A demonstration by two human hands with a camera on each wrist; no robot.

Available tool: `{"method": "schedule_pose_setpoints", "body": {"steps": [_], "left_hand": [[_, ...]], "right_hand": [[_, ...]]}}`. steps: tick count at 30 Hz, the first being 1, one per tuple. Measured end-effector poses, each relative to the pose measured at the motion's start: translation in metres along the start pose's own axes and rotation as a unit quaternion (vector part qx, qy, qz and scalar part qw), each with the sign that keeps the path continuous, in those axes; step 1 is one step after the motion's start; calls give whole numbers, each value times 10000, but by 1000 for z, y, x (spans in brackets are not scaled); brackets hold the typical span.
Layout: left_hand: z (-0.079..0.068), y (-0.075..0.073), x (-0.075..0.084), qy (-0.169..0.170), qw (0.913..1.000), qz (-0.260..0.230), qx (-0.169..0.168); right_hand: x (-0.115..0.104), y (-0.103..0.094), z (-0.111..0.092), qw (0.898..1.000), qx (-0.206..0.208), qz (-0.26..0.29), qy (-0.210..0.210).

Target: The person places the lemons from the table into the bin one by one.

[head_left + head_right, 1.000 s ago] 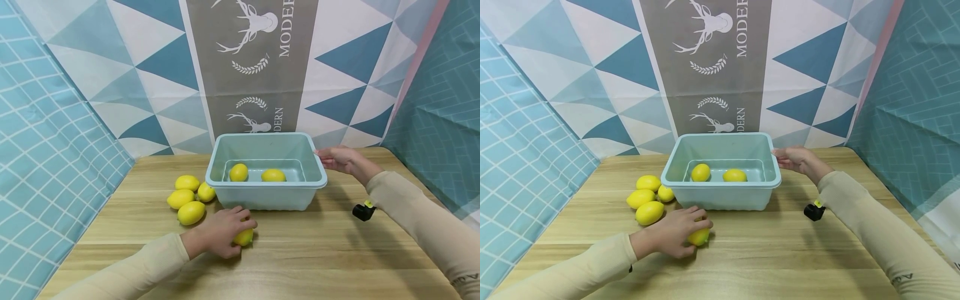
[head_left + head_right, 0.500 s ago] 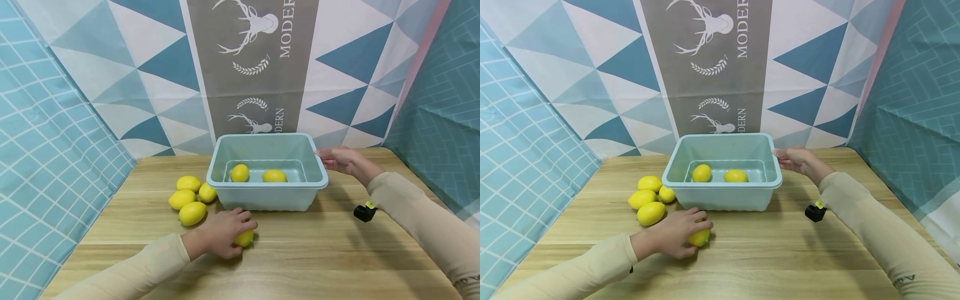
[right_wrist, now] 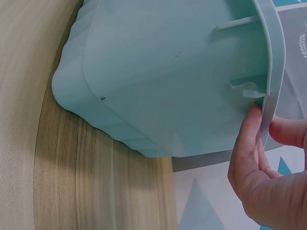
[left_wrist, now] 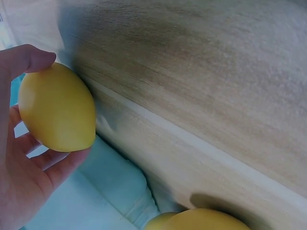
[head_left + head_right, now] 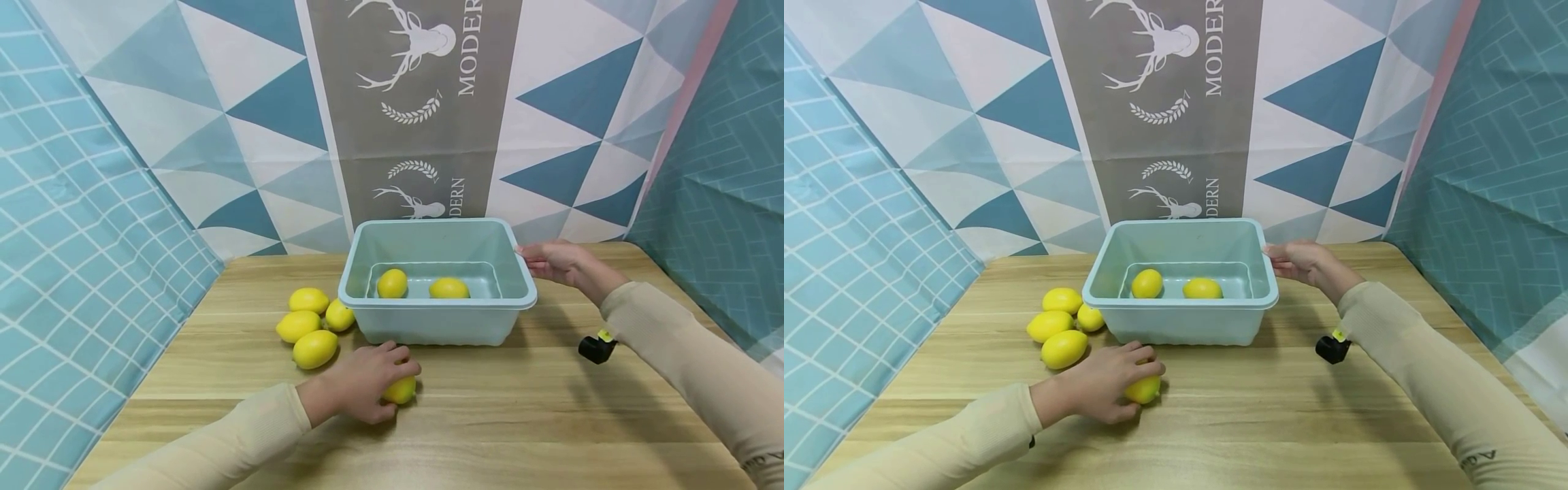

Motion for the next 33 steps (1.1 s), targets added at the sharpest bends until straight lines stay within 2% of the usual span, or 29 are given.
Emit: {"method": "schedule_pose_setpoints", "body": {"steps": [9, 22, 33], "left_hand": [[0, 0, 0, -56, 10000, 81, 8], [-2, -9, 3, -29, 9998, 76, 179], [-2, -24, 12, 248, 9983, 247, 458]], "right_hand": [[-1, 0, 0, 10000, 5, -17, 41], [0, 1, 0, 10000, -14, -35, 32], [-2, 2, 0, 9997, -43, -213, -78]]}}
Point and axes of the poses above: each hand's wrist, its own z-axis towards the middle knuckle, its own y-axis out of the palm, x = y × z, the point moved 5 cm from there along z, towards the middle knuckle, and after that the axes turned 11 degrees about -z, right-handed, at the moved point
